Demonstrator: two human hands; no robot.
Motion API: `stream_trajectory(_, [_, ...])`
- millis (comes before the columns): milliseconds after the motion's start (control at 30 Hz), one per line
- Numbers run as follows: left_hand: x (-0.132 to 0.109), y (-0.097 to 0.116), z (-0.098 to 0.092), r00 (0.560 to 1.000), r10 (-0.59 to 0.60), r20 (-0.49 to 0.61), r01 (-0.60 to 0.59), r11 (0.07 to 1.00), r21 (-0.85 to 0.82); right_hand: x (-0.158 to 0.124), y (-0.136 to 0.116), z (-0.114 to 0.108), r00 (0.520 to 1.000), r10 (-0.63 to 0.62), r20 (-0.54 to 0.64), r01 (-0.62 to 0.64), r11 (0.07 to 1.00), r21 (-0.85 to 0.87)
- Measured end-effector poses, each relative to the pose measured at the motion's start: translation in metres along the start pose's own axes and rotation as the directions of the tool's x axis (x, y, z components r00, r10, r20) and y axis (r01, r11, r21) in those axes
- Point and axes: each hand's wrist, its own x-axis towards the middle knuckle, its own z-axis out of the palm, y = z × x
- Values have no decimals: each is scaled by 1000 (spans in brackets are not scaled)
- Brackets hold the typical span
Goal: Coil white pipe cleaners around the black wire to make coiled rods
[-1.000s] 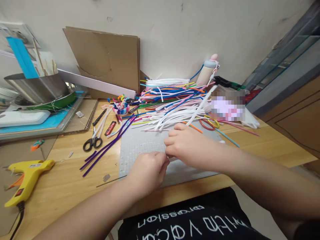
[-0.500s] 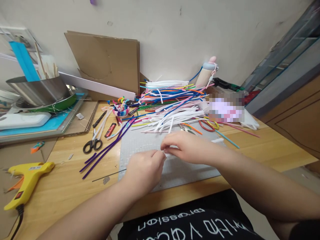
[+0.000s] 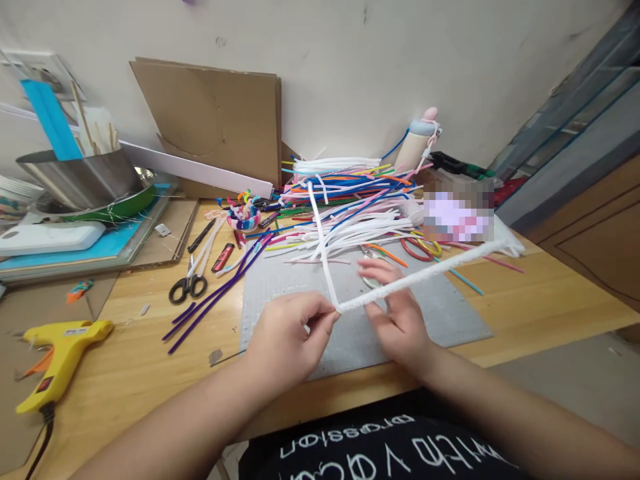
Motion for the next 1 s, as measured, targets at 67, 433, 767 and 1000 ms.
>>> stream_trajectory(67, [0, 4, -2, 997, -52, 50, 59, 985, -161, 5, 0, 3, 995, -87, 54, 88, 996, -23])
stream_trajectory(433, [4, 5, 3, 949, -261, 176, 310, 675, -670, 9, -15, 7, 1000, -19, 24, 16, 988, 151])
stream_trajectory(767, [11, 4, 0, 874, -403, 271, 477, 612, -631, 10, -16, 9, 994, 102, 28, -104, 990, 98])
stream_trajectory(1000, [6, -7, 7, 932, -362, 32, 334, 820, -464, 4, -31, 7, 969, 11, 246, 59, 960, -274])
